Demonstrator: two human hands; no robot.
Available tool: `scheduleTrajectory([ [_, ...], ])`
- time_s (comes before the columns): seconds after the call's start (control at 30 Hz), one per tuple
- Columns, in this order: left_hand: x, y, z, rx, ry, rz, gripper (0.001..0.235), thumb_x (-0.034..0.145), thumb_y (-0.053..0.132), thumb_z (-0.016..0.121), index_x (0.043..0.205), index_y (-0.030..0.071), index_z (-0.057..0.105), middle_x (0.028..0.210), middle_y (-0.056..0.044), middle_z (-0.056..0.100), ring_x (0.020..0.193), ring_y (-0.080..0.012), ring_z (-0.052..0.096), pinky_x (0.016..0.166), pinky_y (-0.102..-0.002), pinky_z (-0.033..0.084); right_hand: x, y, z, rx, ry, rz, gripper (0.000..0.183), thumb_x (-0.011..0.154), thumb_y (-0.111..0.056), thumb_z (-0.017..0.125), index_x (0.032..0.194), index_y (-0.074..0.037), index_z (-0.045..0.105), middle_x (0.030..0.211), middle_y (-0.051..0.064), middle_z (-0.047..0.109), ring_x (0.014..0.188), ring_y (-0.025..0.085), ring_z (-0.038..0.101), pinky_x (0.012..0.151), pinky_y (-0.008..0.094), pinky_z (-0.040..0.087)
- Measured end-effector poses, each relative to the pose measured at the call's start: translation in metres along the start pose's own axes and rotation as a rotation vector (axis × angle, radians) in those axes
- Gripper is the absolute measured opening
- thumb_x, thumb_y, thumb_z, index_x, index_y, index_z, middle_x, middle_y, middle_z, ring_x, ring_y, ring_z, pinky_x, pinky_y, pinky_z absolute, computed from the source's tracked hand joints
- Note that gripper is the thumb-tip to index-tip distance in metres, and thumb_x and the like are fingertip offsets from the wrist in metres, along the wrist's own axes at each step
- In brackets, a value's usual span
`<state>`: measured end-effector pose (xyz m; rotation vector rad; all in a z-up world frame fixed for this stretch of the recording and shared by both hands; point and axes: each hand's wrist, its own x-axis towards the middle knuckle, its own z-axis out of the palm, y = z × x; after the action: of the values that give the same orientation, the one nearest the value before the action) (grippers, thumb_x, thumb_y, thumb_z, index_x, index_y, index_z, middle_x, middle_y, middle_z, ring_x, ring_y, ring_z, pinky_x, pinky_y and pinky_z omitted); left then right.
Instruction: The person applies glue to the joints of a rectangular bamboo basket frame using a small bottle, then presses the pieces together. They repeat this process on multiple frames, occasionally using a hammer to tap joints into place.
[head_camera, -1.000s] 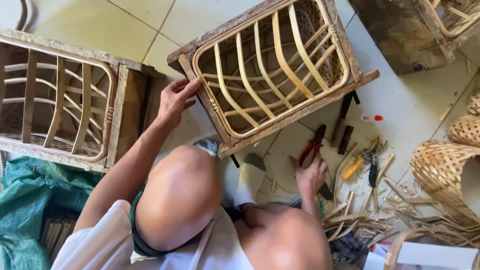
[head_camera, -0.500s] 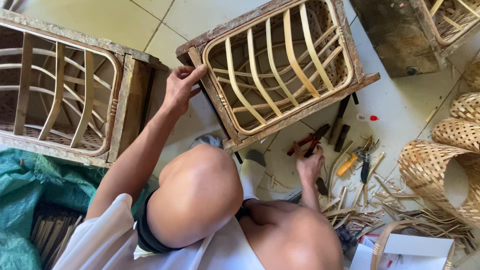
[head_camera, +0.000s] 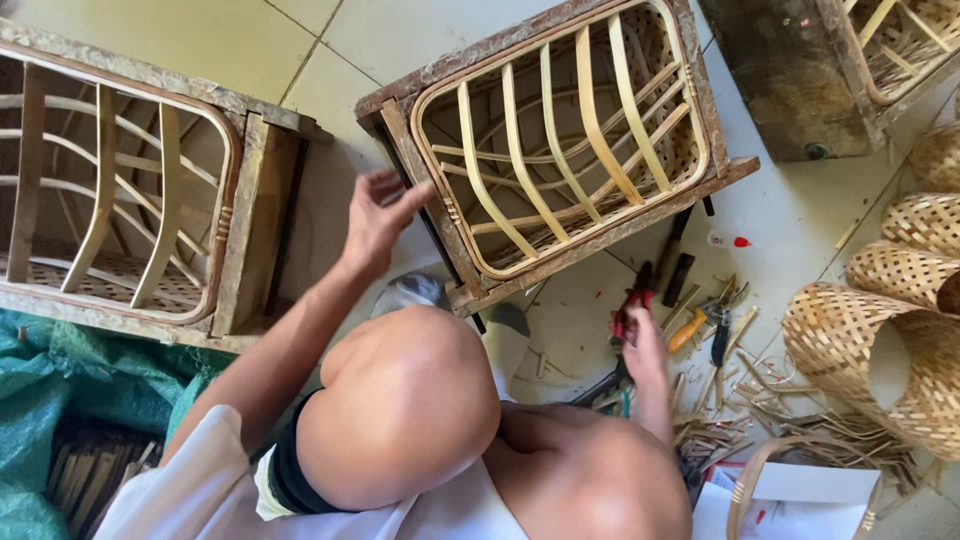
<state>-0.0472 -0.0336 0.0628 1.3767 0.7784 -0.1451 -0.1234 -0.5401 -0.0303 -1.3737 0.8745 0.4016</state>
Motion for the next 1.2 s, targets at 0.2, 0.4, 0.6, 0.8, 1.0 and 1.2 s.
scheduleTrajectory([
  [0.2, 0.0, -0.008, 0.002, 0.024, -0.089, -0.008, 0.045, 0.085, 0.039, 0.087, 0.077, 0.008, 0.056, 0.07, -0.001, 0.06, 0.062, -0.0087, 0.056, 0.057, -0.026, 0.051, -0.115, -0.113, 0.049, -0.601, -0.228, -0.185, 0.027, 0.098, -0.015, 0.067, 0.122, -0.003, 0.072, 0.108, 0.013, 0.07, 0.089, 0.021, 0.066, 0.08, 0.031, 0.054],
  [0.4, 0.008, 0.003, 0.017, 0.023, -0.105, 0.06, 0.044, 0.086, 0.034, 0.086, 0.072, 0.01, 0.052, 0.067, 0.0, 0.062, 0.057, -0.0063, 0.057, 0.05, -0.023, 0.051, -0.162, -0.205, 0.177, -1.345, -0.577, -0.621, 0.037, 0.089, -0.014, 0.067, 0.125, -0.008, 0.066, 0.128, 0.017, 0.062, 0.101, 0.035, 0.066, 0.089, 0.043, 0.053],
  [0.6, 0.009, 0.015, 0.015, 0.172, -0.112, 0.102, 0.046, 0.086, 0.038, 0.084, 0.072, 0.011, 0.051, 0.062, -0.001, 0.06, 0.055, -0.0075, 0.061, 0.048, -0.025, 0.055, -0.161, -0.231, 0.259, -1.737, -0.613, -0.551, 0.046, 0.085, -0.021, 0.066, 0.13, -0.009, 0.064, 0.122, 0.027, 0.057, 0.106, 0.046, 0.059, 0.097, 0.056, 0.047],
  [0.8, 0.014, 0.013, 0.013, 0.152, -0.146, 0.078, 0.048, 0.086, 0.038, 0.085, 0.07, 0.01, 0.049, 0.061, -0.001, 0.06, 0.055, -0.0073, 0.061, 0.048, -0.025, 0.053, -0.16, -0.226, 0.285, -1.941, -0.608, -0.475, 0.037, 0.09, -0.025, 0.064, 0.122, -0.007, 0.066, 0.119, 0.027, 0.059, 0.11, 0.045, 0.059, 0.098, 0.058, 0.046],
  [1.0, 0.017, 0.008, 0.014, 0.118, -0.153, 0.085, 0.048, 0.085, 0.036, 0.086, 0.069, 0.01, 0.048, 0.061, 0.0, 0.057, 0.053, -0.0064, 0.057, 0.046, -0.025, 0.05, -0.146, -0.236, 0.306, -2.085, -0.653, -0.293, 0.039, 0.09, -0.012, 0.056, 0.128, -0.01, 0.066, 0.117, 0.027, 0.062, 0.107, 0.042, 0.062, 0.099, 0.055, 0.047],
  [1.2, 0.016, 0.007, 0.013, 0.172, -0.137, 0.112, 0.05, 0.087, 0.034, 0.086, 0.069, 0.01, 0.047, 0.06, 0.001, 0.056, 0.055, -0.0056, 0.053, 0.047, -0.026, 0.048, -0.143, -0.25, 0.309, -2.092, -0.732, -0.381, 0.04, 0.084, -0.017, 0.059, 0.122, -0.012, 0.069, 0.115, 0.026, 0.059, 0.109, 0.043, 0.058, 0.097, 0.054, 0.046],
])
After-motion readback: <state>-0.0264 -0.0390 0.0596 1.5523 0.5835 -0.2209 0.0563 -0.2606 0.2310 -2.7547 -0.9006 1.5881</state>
